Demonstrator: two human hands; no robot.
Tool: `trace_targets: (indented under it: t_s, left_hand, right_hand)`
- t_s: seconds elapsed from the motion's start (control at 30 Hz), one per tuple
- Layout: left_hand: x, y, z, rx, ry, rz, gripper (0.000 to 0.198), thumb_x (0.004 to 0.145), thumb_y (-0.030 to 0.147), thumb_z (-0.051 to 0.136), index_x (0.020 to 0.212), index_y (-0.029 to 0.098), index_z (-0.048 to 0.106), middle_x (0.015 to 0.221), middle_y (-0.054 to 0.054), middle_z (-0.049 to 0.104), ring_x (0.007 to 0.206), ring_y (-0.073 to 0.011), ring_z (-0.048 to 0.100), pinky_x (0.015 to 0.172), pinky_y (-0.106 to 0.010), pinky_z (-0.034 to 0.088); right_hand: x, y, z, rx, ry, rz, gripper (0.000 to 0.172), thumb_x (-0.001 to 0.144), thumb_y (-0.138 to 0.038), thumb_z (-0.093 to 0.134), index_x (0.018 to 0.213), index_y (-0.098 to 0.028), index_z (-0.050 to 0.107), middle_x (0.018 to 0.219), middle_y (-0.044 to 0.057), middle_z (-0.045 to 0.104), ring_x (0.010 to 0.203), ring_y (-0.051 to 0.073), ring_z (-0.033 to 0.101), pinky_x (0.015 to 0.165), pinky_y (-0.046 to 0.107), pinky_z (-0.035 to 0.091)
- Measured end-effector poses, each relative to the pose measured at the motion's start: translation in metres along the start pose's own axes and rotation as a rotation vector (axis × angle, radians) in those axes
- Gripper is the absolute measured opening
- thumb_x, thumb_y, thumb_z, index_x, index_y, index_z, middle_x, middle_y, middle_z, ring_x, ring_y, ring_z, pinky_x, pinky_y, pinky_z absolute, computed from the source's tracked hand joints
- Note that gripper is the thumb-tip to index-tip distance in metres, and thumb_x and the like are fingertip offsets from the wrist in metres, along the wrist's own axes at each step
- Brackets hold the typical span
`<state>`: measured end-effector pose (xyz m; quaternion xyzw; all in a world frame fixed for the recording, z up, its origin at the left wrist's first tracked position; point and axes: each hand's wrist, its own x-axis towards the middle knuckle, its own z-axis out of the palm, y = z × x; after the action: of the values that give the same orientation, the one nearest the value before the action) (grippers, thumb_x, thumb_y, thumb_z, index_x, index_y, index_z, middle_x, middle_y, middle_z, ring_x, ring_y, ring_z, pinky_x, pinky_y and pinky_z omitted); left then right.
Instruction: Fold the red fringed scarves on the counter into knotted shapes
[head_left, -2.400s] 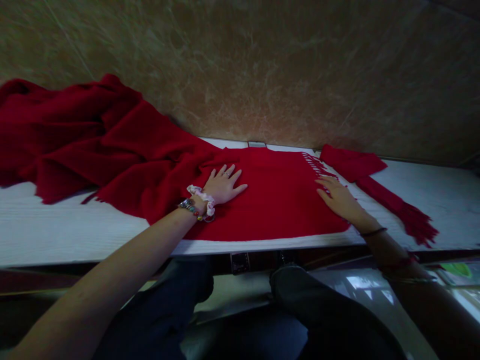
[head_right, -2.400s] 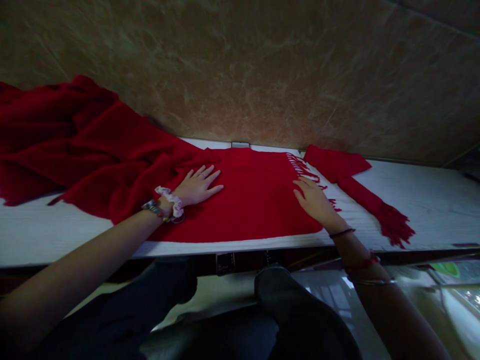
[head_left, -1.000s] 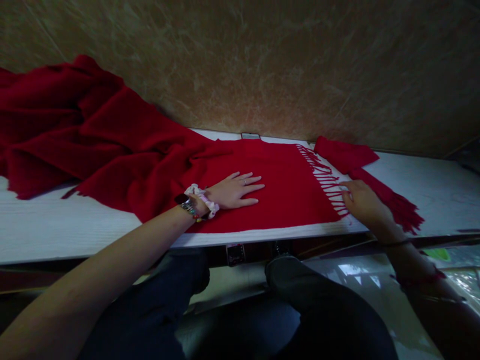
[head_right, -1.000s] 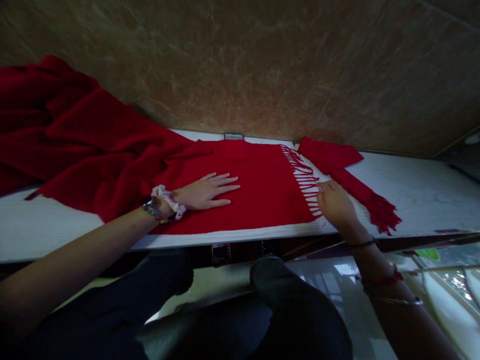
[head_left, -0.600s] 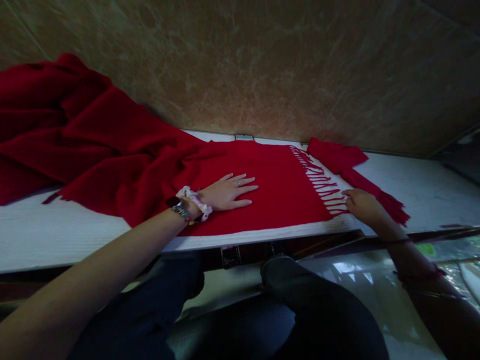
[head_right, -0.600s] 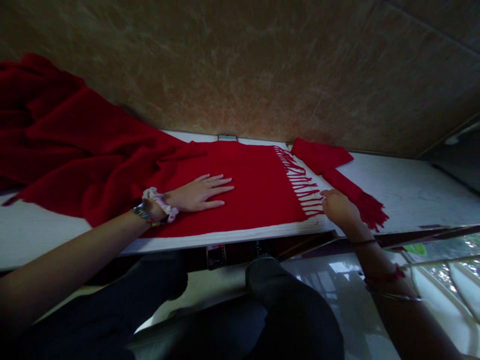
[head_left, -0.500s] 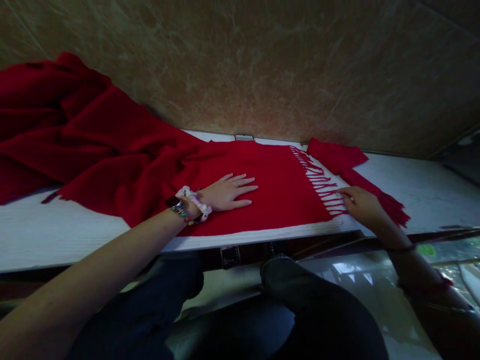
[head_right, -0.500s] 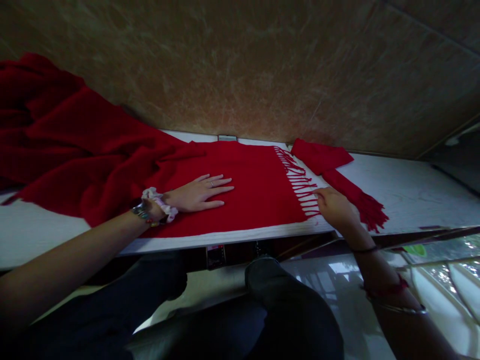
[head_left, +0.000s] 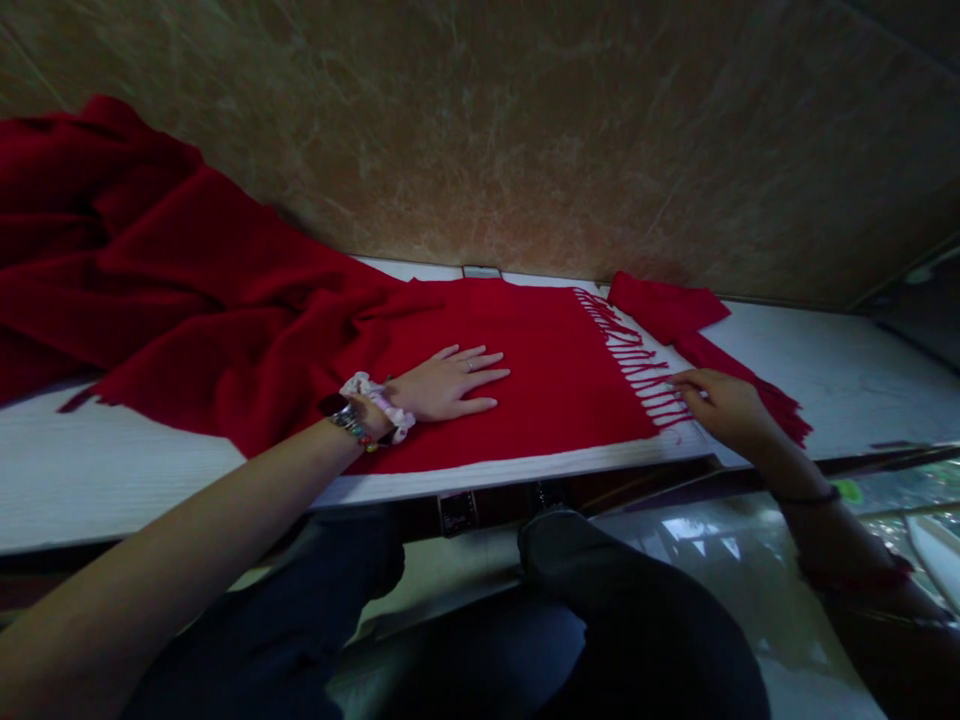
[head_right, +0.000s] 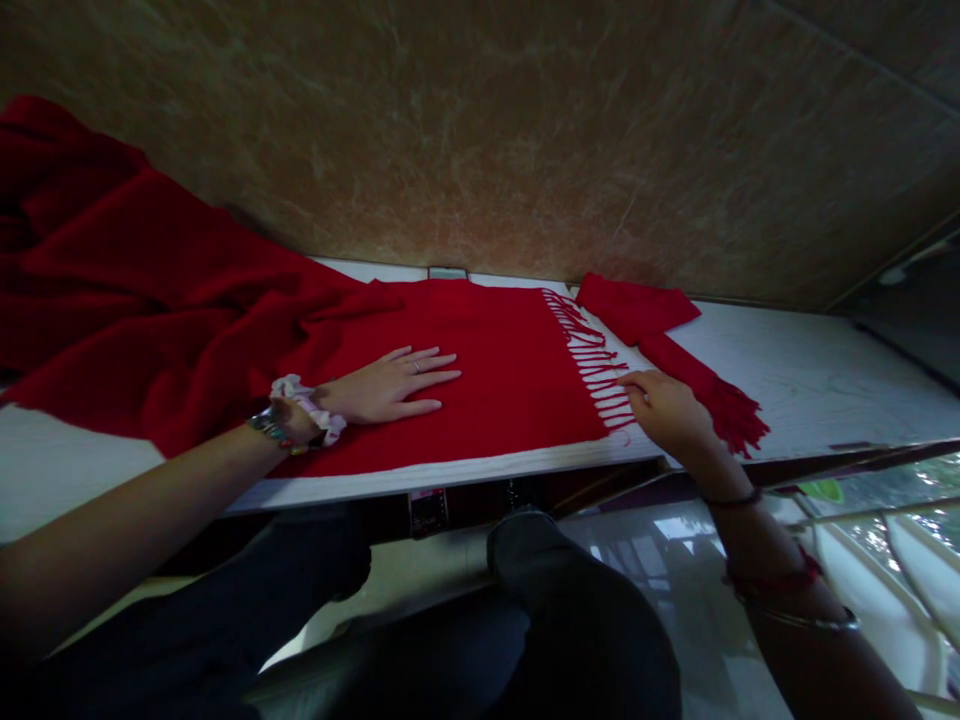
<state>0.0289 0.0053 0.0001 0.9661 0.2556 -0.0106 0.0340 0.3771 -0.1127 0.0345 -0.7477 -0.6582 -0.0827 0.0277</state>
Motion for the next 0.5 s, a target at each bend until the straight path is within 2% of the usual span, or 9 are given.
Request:
trace_targets:
  t_s: [0.13,0.27,0.4,0.5]
  left_hand:
    - [0.002,-0.002,-0.005,-0.025,0.023,0.014,0.051,0.09,0.051,0.03,0.135,0.026,0.031,0.143,-0.003,0.026,0.132,-0.0223,0.021,0.105,-0.042,0.019]
    - [0.025,0.005,-0.018,-0.037,0.075,0.003,0.05,0.092,0.049,0.025,0.133,0.024,0.035,0.14,-0.006,0.034,0.126,-0.0203,0.033,0.101,-0.035,0.028]
    - [0.054,0.017,-0.013,0.033,0.081,-0.011,0.053,0.091,0.051,0.028,0.136,0.022,0.031,0.145,-0.008,0.022,0.132,-0.0239,0.019,0.105,-0.04,0.02]
    - [0.063,0.019,-0.001,0.028,0.04,-0.042,0.058,0.09,0.053,0.026,0.137,0.02,0.028,0.145,-0.011,0.019,0.133,-0.0262,0.017,0.105,-0.045,0.018]
  right_hand:
    - [0.017,-0.026,-0.004,0.094,0.042,-0.124,0.029,0.08,-0.018,0.04,0.094,-0.017,0.065,0.099,0.007,0.067,0.094,0.021,0.06,0.086,0.032,0.044]
    - [0.061,-0.043,0.0,0.098,0.008,-0.085,0.032,0.081,-0.017,0.04,0.102,-0.016,0.064,0.103,0.006,0.066,0.094,0.019,0.06,0.085,0.029,0.044]
    - [0.104,-0.059,0.012,-0.001,-0.112,-0.046,0.034,0.082,-0.016,0.04,0.107,-0.018,0.063,0.108,0.005,0.065,0.098,0.015,0.059,0.084,0.024,0.044]
    - [0.12,-0.053,0.024,-0.066,-0.145,-0.043,0.032,0.078,-0.012,0.043,0.099,-0.014,0.067,0.105,0.009,0.066,0.099,0.017,0.06,0.084,0.024,0.043]
